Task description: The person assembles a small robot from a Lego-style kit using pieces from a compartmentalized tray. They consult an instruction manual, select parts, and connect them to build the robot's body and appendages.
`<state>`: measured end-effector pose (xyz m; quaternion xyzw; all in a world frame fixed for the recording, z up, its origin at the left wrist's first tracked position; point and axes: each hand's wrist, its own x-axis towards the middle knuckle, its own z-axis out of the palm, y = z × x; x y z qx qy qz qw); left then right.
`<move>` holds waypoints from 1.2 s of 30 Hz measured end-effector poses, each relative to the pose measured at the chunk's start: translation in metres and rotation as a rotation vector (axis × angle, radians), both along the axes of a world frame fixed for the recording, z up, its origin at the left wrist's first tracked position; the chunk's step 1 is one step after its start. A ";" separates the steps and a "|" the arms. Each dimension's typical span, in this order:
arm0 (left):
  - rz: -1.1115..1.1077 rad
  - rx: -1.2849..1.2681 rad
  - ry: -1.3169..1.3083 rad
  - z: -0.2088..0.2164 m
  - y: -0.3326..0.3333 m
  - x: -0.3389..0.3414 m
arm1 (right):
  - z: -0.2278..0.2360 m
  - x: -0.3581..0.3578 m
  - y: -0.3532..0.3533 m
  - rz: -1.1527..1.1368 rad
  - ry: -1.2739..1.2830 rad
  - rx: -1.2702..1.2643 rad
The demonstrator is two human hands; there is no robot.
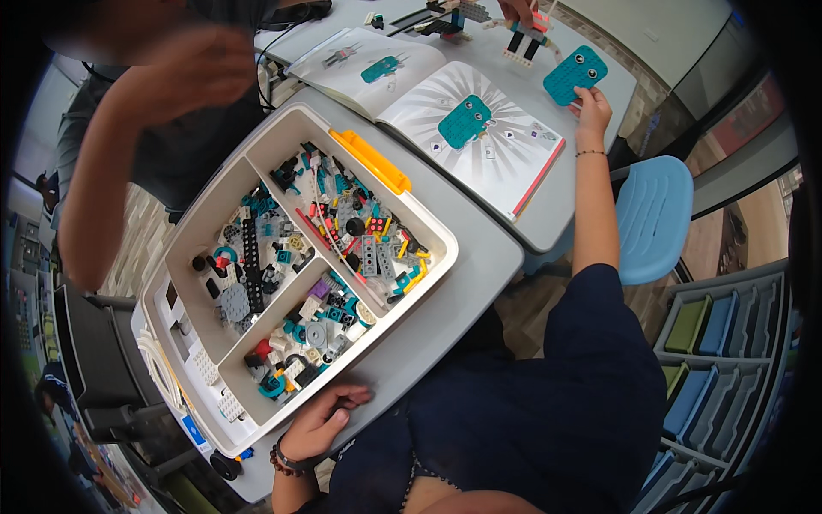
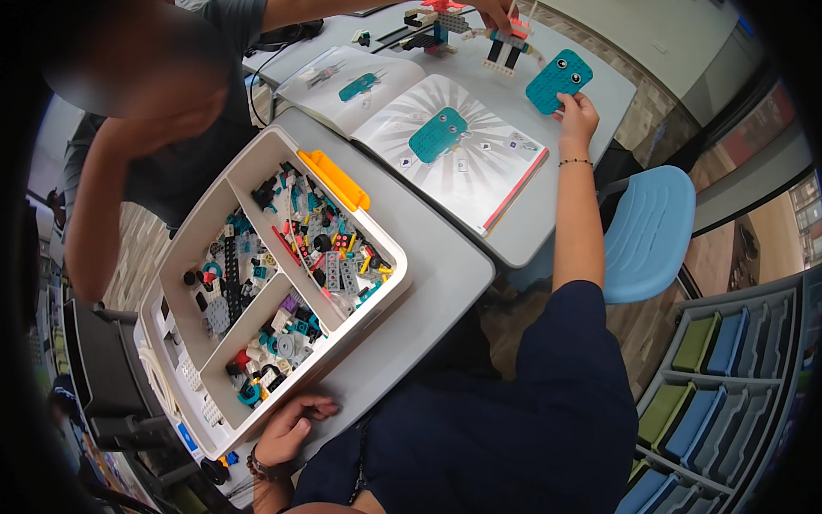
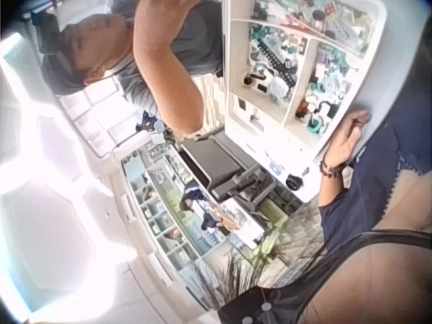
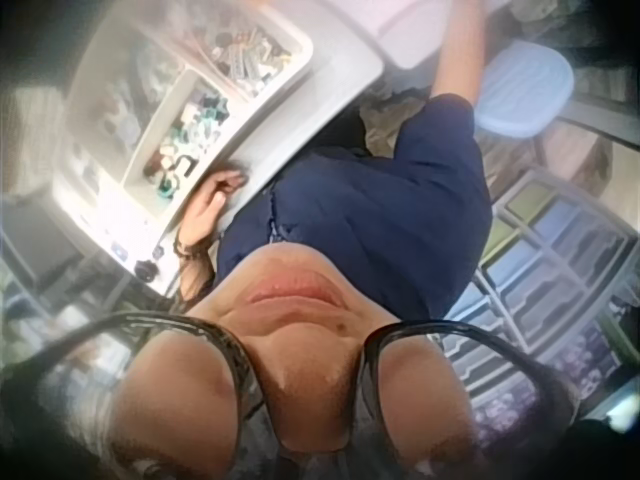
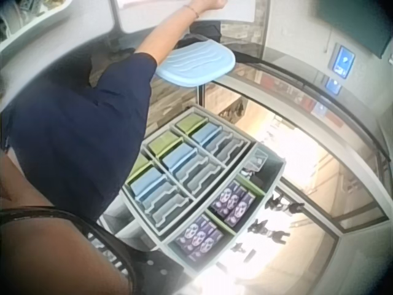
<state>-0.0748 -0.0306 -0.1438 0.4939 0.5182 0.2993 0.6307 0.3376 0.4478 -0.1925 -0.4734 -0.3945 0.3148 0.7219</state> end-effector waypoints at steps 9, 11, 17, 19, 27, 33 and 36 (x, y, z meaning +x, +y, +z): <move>-0.014 -0.008 0.010 0.002 0.001 0.000 | 0.001 0.001 -0.001 -0.012 -0.004 0.002; -0.016 -0.010 0.008 0.002 0.001 0.000 | 0.001 0.000 -0.001 -0.015 -0.002 -0.001; -0.019 -0.008 -0.012 0.000 0.001 -0.001 | 0.002 0.001 -0.003 -0.025 -0.009 -0.005; 0.009 -0.011 -0.008 0.002 0.001 0.001 | 0.001 0.002 -0.001 -0.019 -0.010 -0.004; -0.025 -0.003 -0.010 0.000 0.000 -0.001 | 0.000 0.002 0.000 -0.006 0.004 -0.004; -0.019 -0.002 -0.018 0.000 0.000 -0.001 | 0.000 0.002 0.000 0.001 0.006 -0.005; -0.019 -0.004 -0.020 0.001 0.000 -0.001 | -0.001 0.004 0.000 -0.002 0.000 -0.007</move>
